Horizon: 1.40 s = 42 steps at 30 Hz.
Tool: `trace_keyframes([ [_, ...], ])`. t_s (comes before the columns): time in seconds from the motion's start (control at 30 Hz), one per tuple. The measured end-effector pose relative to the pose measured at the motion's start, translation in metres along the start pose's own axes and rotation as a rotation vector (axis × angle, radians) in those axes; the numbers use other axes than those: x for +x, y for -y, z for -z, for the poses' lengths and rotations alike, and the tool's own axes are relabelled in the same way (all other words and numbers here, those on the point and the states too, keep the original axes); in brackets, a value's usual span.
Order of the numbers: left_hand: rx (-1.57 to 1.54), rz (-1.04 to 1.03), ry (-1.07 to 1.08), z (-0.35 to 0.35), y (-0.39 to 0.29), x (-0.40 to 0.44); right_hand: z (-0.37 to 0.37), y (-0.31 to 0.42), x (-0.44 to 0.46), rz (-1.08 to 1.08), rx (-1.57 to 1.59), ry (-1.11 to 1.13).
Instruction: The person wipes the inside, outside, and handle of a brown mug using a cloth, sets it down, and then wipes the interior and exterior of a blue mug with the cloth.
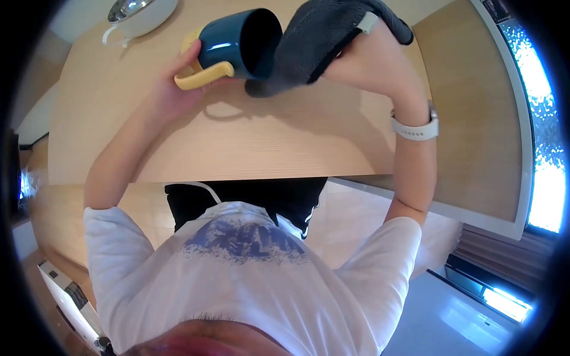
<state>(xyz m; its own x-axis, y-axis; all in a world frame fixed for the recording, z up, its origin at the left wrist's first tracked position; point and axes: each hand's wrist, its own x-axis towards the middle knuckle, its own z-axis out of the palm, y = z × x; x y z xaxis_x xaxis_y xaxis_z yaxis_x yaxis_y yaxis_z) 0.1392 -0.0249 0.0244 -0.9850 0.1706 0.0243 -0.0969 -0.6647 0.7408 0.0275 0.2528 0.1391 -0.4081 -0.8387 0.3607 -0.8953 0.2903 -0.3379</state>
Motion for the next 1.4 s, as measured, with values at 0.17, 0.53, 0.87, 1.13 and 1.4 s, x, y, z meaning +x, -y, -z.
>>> trace_keyframes([
  [0.17, 0.232, 0.017, -0.087, -0.019, 0.006, -0.002, 0.039, 0.050, 0.053, -0.348, -0.695, 0.805],
  [0.53, -0.243, 0.167, 0.007, 0.001, 0.015, -0.007, 0.022, 0.149, 0.150, -0.443, -0.711, 0.936],
  [0.87, -0.416, 0.292, -0.324, -0.011, 0.006, -0.009, 0.024, 0.112, 0.112, -0.292, -0.461, 0.517],
  [1.13, -0.170, 0.183, -0.102, -0.012, 0.010, -0.010, -0.041, 0.044, 0.049, -0.080, 0.166, 0.601],
  [1.4, 0.017, 0.060, -0.023, -0.029, 0.021, -0.017, -0.077, 0.018, 0.006, -0.326, 0.289, 0.403],
])
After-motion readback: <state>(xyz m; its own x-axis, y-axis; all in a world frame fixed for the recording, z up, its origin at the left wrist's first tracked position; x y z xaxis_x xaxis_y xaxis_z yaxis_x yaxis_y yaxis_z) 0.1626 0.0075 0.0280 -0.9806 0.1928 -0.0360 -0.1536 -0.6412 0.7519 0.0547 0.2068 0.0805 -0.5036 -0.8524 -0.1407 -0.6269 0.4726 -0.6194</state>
